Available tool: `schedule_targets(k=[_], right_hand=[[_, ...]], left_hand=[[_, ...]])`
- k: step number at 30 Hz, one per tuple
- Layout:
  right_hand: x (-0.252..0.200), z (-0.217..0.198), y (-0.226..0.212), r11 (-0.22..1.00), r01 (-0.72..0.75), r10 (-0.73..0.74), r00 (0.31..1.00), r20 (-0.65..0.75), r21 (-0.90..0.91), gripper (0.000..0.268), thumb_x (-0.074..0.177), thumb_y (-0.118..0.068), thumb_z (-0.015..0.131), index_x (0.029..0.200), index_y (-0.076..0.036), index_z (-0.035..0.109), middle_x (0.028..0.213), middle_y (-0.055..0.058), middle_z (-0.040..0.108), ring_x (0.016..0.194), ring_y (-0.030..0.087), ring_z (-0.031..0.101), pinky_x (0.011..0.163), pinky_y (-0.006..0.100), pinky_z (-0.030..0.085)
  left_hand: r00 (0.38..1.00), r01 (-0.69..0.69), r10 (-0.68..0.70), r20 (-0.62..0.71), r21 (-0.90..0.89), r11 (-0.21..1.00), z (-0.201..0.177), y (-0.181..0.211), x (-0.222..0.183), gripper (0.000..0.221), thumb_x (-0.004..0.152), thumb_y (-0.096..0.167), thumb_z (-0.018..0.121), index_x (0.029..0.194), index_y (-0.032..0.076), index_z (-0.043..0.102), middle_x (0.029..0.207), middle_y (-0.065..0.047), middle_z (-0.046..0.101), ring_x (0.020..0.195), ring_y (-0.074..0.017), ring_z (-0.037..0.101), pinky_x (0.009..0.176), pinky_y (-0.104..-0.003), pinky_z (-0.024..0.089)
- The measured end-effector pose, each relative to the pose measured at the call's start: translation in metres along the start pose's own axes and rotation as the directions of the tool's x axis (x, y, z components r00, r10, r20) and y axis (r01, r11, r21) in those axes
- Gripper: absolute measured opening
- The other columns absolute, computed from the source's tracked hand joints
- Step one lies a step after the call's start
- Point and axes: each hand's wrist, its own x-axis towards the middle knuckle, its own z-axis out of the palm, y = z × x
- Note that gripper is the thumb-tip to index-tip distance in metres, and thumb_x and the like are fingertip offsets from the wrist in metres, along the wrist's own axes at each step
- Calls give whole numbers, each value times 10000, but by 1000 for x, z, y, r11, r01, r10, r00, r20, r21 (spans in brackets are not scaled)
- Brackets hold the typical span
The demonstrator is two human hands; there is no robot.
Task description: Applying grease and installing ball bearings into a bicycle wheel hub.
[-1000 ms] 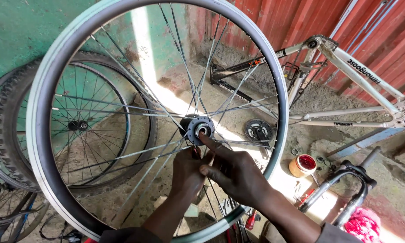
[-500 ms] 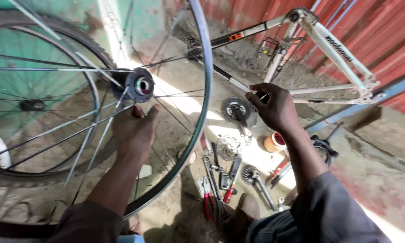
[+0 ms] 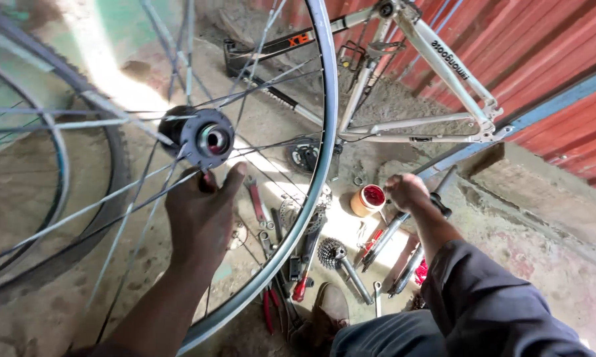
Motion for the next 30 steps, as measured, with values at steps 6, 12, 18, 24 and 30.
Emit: schedule_targets(k=[6, 12, 18, 24, 30], right_hand=[[-11, 37, 20, 958, 77, -12, 973, 229, -275, 651, 831, -268, 826, 1443, -296, 606, 1667, 234, 259, 1364, 360, 536, 1138, 399, 468], [23, 108, 58, 888, 223, -141, 965, 223, -402, 835, 818, -477, 810, 1541, -264, 451, 1567, 317, 311, 1369, 423, 435, 1026, 540, 484], [31, 117, 36, 843, 191, -13, 942, 337, -503, 696, 938, -441, 678, 1565, -324, 400, 1747, 134, -108, 1596, 372, 98, 1174, 468, 376], [55, 162, 61, 845, 171, -87, 979, 185, -506, 791, 770, -423, 862, 1412, -54, 583, 1722, 207, 129, 1493, 435, 311, 1080, 544, 488], [101, 247, 124, 948, 20, -7, 999, 42, -317, 562, 1036, -312, 329, 1496, 11, 327, 1452, 274, 526, 894, 307, 718, 809, 392, 570]], left_hand=[[988, 63, -43, 150, -135, 989, 10, 2, -3, 389, 940, 227, 791, 748, 64, 495, 604, 13, 385, 525, -110, 320, 477, -291, 299], [972, 237, -235, 30, -89, 968, 17, 0, -4, 327, 928, 194, 829, 818, 52, 556, 589, -50, 493, 481, -136, 437, 445, -282, 378], [999, 26, -27, -17, -51, 998, 6, -51, 16, 294, 975, 71, 747, 932, 61, 456, 745, -58, 446, 447, -173, 423, 357, -309, 430], [998, 45, -42, -54, 50, 998, 2, -57, 23, 419, 1050, 149, 760, 865, 0, 414, 631, -105, 390, 406, -236, 429, 384, -354, 448], [999, 42, -41, -36, 43, 998, -2, -61, 29, 410, 1088, 127, 724, 853, 23, 405, 664, -90, 375, 446, -214, 393, 430, -349, 483]])
